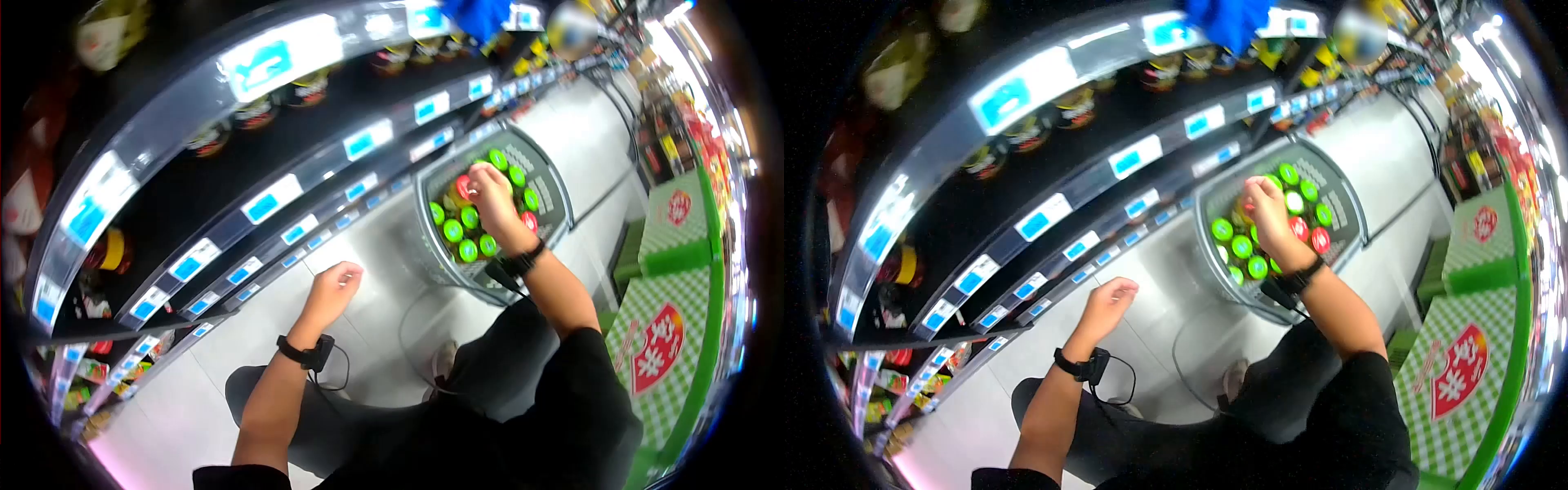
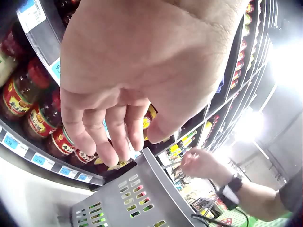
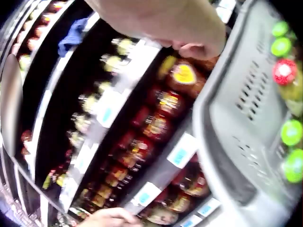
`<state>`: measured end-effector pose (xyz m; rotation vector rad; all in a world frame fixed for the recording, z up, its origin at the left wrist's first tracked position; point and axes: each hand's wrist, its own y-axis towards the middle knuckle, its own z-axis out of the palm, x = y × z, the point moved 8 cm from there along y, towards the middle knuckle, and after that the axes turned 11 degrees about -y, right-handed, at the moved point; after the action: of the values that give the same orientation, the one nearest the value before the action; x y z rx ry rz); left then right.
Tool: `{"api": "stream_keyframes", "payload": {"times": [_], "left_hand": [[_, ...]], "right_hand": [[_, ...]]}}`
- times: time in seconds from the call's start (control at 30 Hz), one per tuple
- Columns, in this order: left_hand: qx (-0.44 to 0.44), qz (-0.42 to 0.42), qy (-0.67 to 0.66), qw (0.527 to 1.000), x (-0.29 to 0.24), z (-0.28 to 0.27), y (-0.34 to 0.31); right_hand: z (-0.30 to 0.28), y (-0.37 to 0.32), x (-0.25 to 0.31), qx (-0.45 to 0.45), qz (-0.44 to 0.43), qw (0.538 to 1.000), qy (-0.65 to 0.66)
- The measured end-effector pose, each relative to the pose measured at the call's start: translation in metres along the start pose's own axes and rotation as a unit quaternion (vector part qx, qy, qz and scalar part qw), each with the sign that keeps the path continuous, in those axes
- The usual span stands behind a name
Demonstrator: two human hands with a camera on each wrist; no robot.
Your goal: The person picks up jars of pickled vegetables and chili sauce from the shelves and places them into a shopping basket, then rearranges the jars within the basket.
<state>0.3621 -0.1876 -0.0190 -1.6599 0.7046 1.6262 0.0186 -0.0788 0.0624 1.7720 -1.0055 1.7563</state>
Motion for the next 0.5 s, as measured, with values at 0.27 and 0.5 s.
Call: {"api": "stream_keyframes", "payload": {"times": [0.27,0.5], "left_hand": [[-0.011,0.021,0.037,0.999,-0.008,-0.004,0.007],[-0.007,0.014,0.025,1.0,-0.033,-0.018,-0.008]], "right_hand": [[0.231,-0.135,0.349,0.248,-0.482,0.792,-0.281],[0.394,-0.117,0.429,0.345,-0.387,0.775,-0.361]]}}
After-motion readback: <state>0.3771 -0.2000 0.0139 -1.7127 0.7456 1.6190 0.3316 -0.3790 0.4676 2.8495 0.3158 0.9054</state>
